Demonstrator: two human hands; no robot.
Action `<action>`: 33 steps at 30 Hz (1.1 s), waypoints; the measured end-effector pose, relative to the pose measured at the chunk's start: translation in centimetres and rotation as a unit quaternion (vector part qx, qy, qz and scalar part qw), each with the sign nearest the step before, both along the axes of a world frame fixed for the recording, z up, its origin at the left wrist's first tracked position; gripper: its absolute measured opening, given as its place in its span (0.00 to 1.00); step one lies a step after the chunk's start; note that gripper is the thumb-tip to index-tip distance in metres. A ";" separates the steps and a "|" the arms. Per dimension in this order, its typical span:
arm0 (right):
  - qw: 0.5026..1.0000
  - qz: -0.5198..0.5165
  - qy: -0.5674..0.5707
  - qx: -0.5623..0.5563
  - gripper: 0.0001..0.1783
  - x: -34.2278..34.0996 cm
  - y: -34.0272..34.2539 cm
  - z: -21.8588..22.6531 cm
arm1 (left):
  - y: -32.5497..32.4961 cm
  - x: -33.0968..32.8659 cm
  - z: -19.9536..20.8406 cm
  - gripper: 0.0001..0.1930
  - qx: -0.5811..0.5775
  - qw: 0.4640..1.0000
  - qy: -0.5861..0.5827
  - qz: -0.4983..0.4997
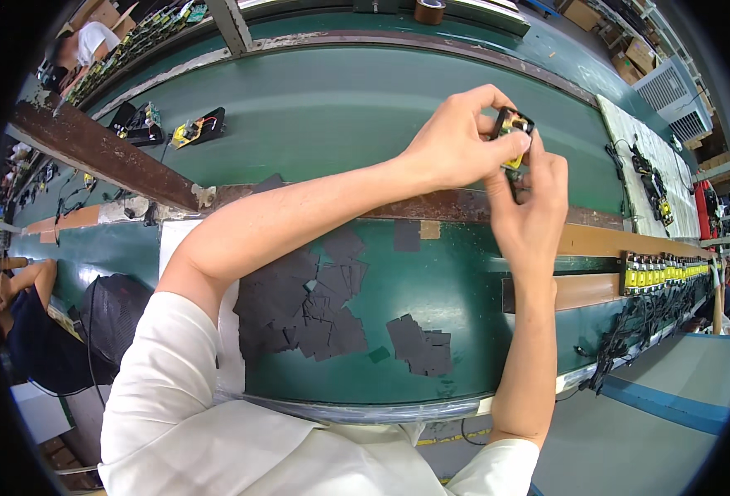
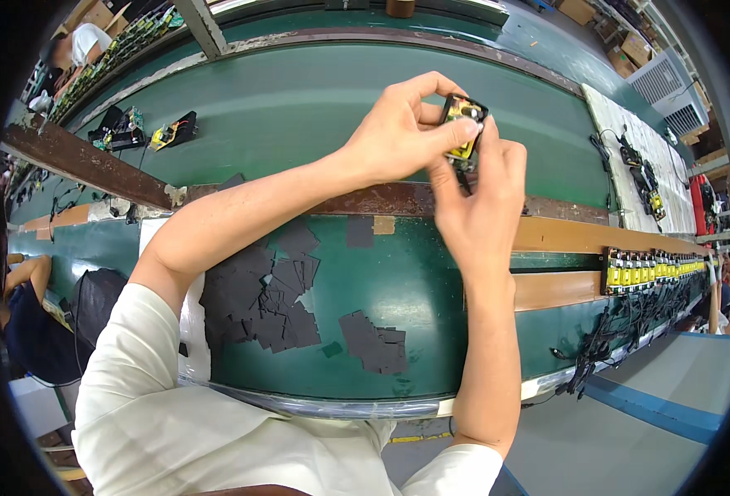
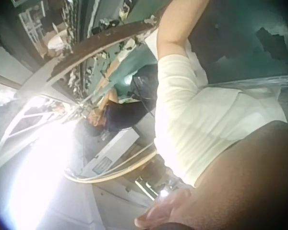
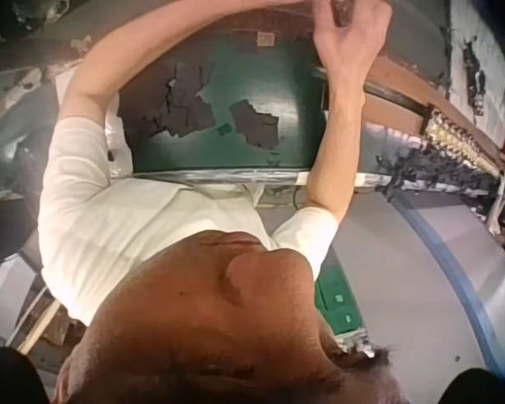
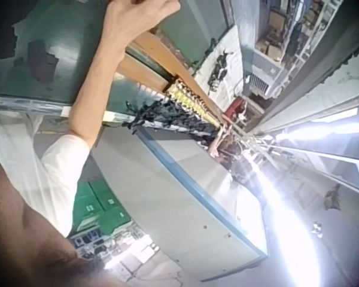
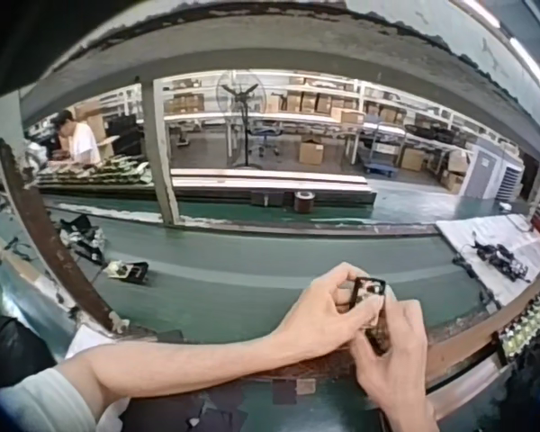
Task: The recorder is assembling small electronic components, combining green circuit boards with black plastic casings at a manual assembly station.
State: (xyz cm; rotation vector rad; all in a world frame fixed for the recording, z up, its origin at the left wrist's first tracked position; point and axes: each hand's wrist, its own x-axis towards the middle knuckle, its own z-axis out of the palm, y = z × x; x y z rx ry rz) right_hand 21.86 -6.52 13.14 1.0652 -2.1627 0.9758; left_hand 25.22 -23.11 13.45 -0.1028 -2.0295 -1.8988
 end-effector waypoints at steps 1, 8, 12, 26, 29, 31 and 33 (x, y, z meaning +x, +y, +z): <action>0.999 0.026 -0.044 -0.018 0.25 0.0 -0.1 -0.1 | -0.3 -0.2 -0.1 0.22 -0.001 1.000 0.000 0.001; 0.820 0.167 -0.491 -0.241 0.30 2.3 -0.4 2.5 | -0.4 0.2 0.4 0.21 0.144 0.981 -0.006 -0.130; 0.812 0.160 -0.500 -0.257 0.30 2.3 -0.3 1.7 | -0.2 0.3 0.3 0.21 0.143 0.979 0.014 -0.144; 0.753 0.117 -0.570 -0.308 0.19 -0.4 0.7 2.0 | 1.3 0.9 -0.1 0.23 0.057 0.991 -0.020 -0.117; 0.588 0.138 -0.609 -0.515 0.16 -4.2 4.4 2.2 | 2.1 2.0 -0.1 0.22 -0.084 0.991 -0.052 -0.091; 0.707 0.046 -0.470 -0.526 0.18 -5.5 7.3 3.3 | 2.1 2.6 0.1 0.20 -0.402 0.891 -0.060 -0.203; 0.798 -0.045 -0.312 -0.513 0.19 -4.7 9.1 5.1 | 2.5 3.2 0.1 0.19 -0.424 0.881 -0.055 -0.204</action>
